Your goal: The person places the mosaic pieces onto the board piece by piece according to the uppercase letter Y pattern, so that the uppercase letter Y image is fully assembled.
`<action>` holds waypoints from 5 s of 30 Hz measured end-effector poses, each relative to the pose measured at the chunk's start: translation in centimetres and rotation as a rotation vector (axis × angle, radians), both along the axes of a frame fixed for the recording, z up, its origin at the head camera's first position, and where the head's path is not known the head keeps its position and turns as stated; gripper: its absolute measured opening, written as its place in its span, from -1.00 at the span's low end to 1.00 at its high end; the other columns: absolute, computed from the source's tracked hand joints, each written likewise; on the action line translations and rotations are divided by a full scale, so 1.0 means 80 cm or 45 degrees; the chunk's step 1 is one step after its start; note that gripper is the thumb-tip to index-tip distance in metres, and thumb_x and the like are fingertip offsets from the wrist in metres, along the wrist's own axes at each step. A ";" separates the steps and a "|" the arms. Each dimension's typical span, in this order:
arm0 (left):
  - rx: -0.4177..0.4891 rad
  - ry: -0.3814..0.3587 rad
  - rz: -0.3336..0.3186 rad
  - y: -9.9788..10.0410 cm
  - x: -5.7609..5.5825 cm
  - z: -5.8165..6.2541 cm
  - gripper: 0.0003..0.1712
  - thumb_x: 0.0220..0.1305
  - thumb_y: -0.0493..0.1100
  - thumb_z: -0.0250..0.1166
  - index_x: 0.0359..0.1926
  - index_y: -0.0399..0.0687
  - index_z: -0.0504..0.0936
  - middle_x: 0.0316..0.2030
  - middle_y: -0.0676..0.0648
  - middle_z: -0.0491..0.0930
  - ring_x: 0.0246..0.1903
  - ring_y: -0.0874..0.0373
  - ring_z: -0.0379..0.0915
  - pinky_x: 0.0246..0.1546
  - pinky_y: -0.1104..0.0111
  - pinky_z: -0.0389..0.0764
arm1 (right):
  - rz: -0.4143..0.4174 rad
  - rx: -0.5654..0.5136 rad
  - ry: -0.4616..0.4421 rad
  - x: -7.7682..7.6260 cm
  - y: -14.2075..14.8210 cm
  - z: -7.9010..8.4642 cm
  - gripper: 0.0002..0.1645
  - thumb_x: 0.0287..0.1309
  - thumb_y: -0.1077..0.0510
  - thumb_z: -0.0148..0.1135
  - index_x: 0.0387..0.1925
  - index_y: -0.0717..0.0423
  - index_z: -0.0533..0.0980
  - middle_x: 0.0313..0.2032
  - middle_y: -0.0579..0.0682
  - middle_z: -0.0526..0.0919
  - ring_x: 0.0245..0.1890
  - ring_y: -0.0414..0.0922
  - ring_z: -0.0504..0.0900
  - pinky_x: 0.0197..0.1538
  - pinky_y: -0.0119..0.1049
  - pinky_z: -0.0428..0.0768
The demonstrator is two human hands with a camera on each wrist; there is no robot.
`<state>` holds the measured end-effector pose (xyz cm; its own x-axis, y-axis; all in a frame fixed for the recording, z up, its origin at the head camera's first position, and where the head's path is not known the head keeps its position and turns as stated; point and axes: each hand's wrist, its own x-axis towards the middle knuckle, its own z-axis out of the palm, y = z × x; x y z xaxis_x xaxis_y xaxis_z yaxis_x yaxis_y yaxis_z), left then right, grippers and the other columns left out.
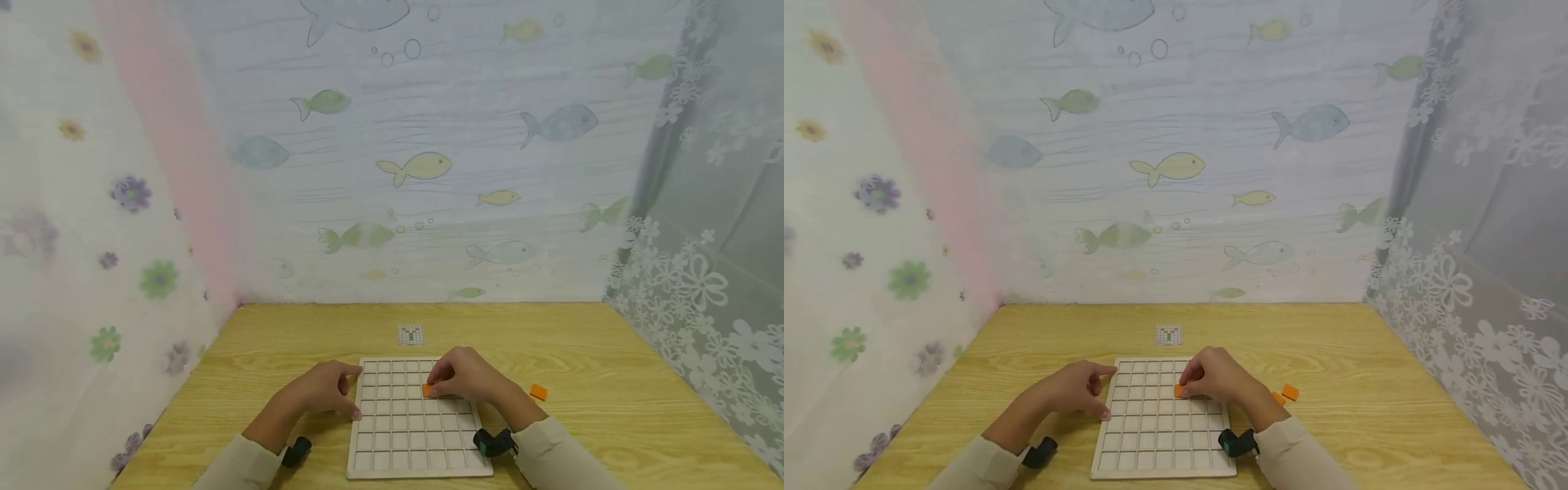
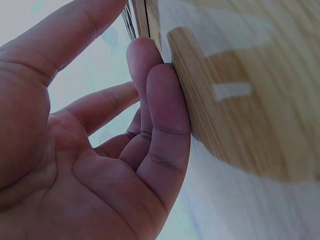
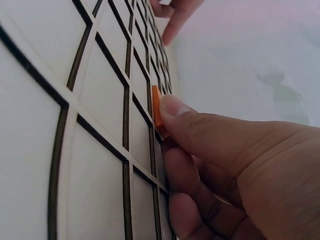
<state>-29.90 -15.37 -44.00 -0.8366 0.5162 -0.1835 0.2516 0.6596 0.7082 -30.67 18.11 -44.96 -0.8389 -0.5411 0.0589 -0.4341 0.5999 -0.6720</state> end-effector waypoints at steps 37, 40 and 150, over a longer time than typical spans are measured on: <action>-0.001 0.019 0.020 0.001 0.002 0.003 0.02 0.01 -0.11 0.68 0.47 -0.24 0.43 -0.46 -0.03 0.41 -0.49 0.13 0.23 -0.50 0.32 0.29 | 0.039 0.032 -0.015 0.004 -0.003 0.003 -0.91 0.31 0.11 0.43 -0.18 -0.01 0.73 -0.32 -0.21 0.72 -0.32 -0.24 0.63 -0.22 -0.30 0.60; 0.005 0.015 0.016 0.001 0.003 0.004 0.02 0.01 -0.11 0.68 0.47 -0.24 0.42 -0.47 -0.02 0.39 -0.49 0.12 0.21 -0.50 0.31 0.28 | 0.031 0.023 -0.011 0.004 -0.004 0.001 -0.92 0.30 0.10 0.43 -0.20 -0.02 0.73 -0.35 -0.21 0.71 -0.35 -0.23 0.62 -0.23 -0.30 0.59; 0.009 0.019 0.018 0.003 0.001 0.001 0.03 -0.01 -0.13 0.69 0.47 -0.26 0.43 -0.48 -0.01 0.38 -0.49 0.14 0.21 -0.50 0.33 0.27 | -0.154 0.063 -0.245 0.020 0.222 0.023 -0.68 -0.04 0.21 0.65 -0.23 0.20 0.70 -0.37 0.02 0.68 -0.38 -0.09 0.60 -0.28 -0.29 0.59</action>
